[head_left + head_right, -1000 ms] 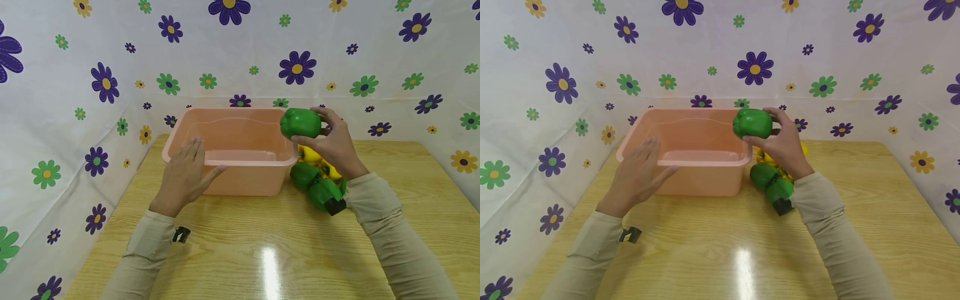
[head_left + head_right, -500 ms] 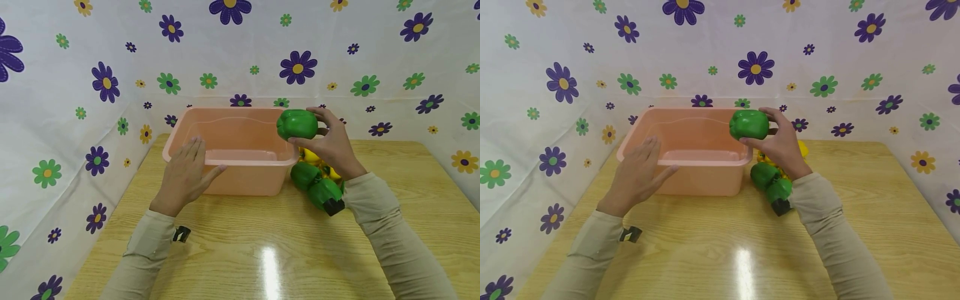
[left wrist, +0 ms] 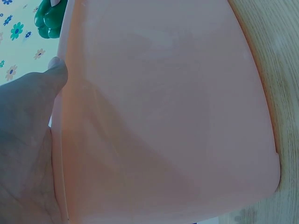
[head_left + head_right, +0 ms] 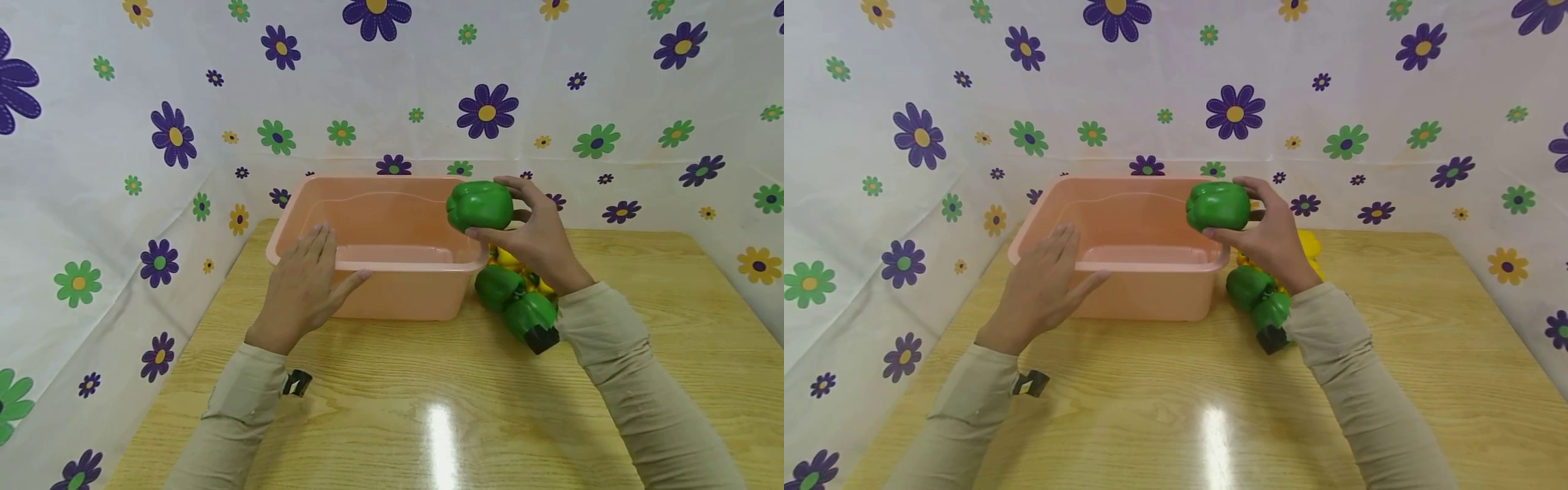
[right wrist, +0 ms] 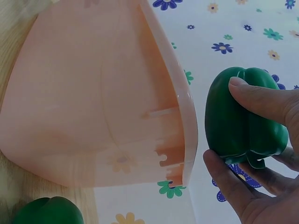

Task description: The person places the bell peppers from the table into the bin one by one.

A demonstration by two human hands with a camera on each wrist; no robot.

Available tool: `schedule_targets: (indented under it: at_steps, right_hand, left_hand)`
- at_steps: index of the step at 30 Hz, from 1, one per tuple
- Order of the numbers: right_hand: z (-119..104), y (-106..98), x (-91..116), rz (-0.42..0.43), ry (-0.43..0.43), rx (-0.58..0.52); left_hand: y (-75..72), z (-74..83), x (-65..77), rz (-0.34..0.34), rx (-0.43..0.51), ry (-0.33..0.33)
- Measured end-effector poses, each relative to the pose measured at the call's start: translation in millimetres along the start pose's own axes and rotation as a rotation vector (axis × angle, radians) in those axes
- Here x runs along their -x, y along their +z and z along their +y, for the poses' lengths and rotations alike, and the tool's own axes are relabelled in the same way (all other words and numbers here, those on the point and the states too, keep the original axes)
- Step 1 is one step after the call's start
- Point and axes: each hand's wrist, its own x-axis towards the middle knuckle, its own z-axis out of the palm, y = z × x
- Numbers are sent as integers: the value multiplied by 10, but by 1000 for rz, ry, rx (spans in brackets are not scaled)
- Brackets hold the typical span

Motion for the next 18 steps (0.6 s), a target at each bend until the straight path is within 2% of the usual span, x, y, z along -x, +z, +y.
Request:
schedule_targets:
  at_steps: [18]
  right_hand:
    - [-1,41,6,-10,-39,7]
  left_hand:
    - [-11,8,-1,-17,1,-14]
